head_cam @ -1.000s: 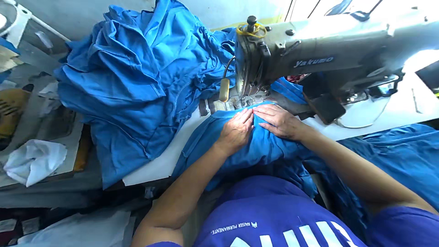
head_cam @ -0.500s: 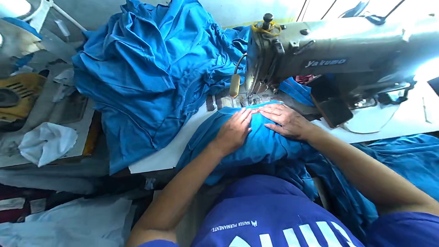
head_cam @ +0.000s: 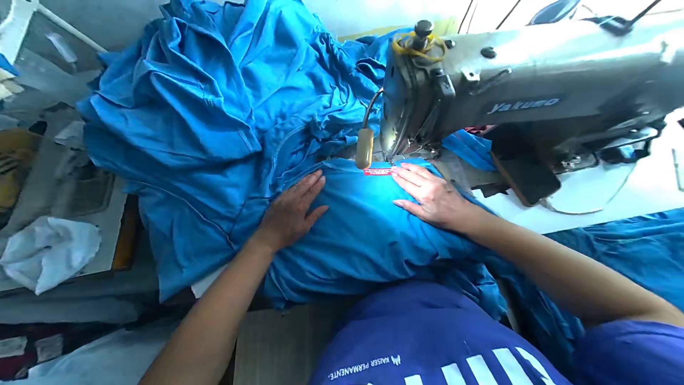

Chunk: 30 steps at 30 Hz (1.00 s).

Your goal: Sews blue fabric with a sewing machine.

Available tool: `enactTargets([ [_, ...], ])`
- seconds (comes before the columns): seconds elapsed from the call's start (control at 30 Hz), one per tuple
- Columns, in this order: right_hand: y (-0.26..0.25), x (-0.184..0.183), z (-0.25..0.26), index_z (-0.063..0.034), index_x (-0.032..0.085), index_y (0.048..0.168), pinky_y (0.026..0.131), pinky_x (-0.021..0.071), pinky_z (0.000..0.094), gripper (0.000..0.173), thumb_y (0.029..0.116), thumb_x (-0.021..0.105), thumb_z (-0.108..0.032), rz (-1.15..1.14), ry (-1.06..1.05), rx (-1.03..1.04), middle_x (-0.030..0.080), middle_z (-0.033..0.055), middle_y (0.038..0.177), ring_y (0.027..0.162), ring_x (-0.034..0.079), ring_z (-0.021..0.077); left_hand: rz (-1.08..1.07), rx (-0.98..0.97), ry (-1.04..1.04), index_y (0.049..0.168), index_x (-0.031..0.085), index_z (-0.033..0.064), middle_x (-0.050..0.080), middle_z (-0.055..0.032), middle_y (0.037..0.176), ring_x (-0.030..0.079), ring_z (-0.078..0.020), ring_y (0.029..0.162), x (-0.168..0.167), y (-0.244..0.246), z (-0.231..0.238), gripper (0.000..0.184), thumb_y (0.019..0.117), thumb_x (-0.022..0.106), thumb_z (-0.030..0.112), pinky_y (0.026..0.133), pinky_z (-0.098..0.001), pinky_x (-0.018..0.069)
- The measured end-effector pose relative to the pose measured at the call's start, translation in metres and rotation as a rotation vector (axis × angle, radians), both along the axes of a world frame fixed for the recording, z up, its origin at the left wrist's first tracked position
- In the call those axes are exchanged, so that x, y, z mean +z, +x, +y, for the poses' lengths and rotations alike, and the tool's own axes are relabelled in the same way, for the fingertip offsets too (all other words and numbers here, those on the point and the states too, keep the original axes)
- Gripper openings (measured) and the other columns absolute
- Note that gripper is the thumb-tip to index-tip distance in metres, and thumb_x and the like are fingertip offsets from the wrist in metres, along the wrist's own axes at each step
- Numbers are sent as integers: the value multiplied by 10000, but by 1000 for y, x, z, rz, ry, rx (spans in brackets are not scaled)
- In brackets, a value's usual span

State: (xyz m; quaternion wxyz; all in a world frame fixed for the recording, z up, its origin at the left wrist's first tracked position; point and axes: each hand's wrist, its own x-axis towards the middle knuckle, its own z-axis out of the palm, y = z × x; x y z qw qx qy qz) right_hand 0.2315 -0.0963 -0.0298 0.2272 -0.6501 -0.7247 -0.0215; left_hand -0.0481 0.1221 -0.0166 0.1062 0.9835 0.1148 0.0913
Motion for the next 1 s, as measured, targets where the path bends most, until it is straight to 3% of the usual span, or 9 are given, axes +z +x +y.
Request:
enactTargets([
  [0.13, -8, -3, 10, 37, 640, 1340, 1140, 437, 440, 560, 1056, 473, -416, -23, 37, -29, 612, 174, 1431, 1387, 531, 343, 9, -41, 42, 1502, 475, -25, 444, -187, 1585, 438, -317, 1472, 3, 5, 22, 592, 1062, 430, 368, 1204, -483, 351],
  [0.23, -8, -3, 9, 35, 633, 1348, 1145, 431, 444, 568, 1058, 462, -422, -8, 33, -30, 610, 174, 1432, 1393, 523, 344, 88, 67, 16, 1457, 508, -53, 475, -228, 1541, 470, -376, 1432, 23, 17, 4, 517, 1016, 536, 215, 1160, -544, 391],
  [0.3, -8, -2, 9, 32, 632, 1352, 1149, 427, 445, 573, 1057, 463, -429, -4, 22, -37, 606, 174, 1438, 1399, 518, 339, 142, 181, 9, 1363, 584, -73, 558, -267, 1431, 539, -434, 1340, 40, 35, -21, 425, 971, 616, 87, 1080, -606, 444],
  [0.37, -7, -3, 8, 30, 630, 1354, 1145, 430, 441, 575, 1056, 462, -433, -7, 19, -35, 603, 173, 1441, 1399, 518, 340, 11, 174, 75, 1221, 672, -82, 659, -279, 1252, 635, -449, 1191, 37, 53, -44, 329, 900, 629, -24, 982, -612, 504],
  [0.4, -7, -3, 8, 25, 633, 1353, 1142, 434, 436, 577, 1055, 461, -438, -12, 23, -33, 605, 167, 1440, 1395, 522, 335, -81, 127, 94, 1178, 690, -81, 674, -269, 1227, 652, -436, 1171, 31, 62, -52, 304, 885, 617, -45, 976, -591, 520],
  [0.5, -5, -5, 8, 31, 640, 1344, 1135, 441, 441, 584, 1050, 463, -441, -7, 42, -24, 615, 169, 1428, 1383, 535, 339, -245, -79, 31, 1227, 682, -79, 648, -226, 1350, 608, -370, 1296, 10, 91, -69, 327, 968, 509, 20, 1108, -495, 472],
  [0.6, -3, -3, 6, 30, 647, 1336, 1136, 440, 436, 584, 1051, 461, -444, 12, 49, -11, 623, 171, 1418, 1376, 544, 334, -201, -170, -28, 1334, 609, -107, 572, -255, 1448, 518, -373, 1401, -4, 102, -73, 433, 1043, 474, 184, 1194, -485, 375],
  [0.77, 2, -3, 4, 10, 655, 1334, 1135, 440, 416, 580, 1059, 432, -450, 23, 59, -4, 631, 153, 1413, 1376, 546, 313, -173, -204, 51, 1284, 649, -97, 607, -250, 1407, 554, -367, 1370, -3, 106, -66, 453, 1030, 485, 240, 1167, -476, 410],
  [1.0, 8, -3, 6, -14, 659, 1337, 1101, 471, 415, 571, 1052, 461, -468, 47, 37, -10, 610, 174, 1417, 1359, 554, 304, -171, -220, 22, 1334, 634, -69, 600, -201, 1440, 530, -335, 1398, -6, 108, -61, 477, 1052, 444, 266, 1162, -439, 418],
])
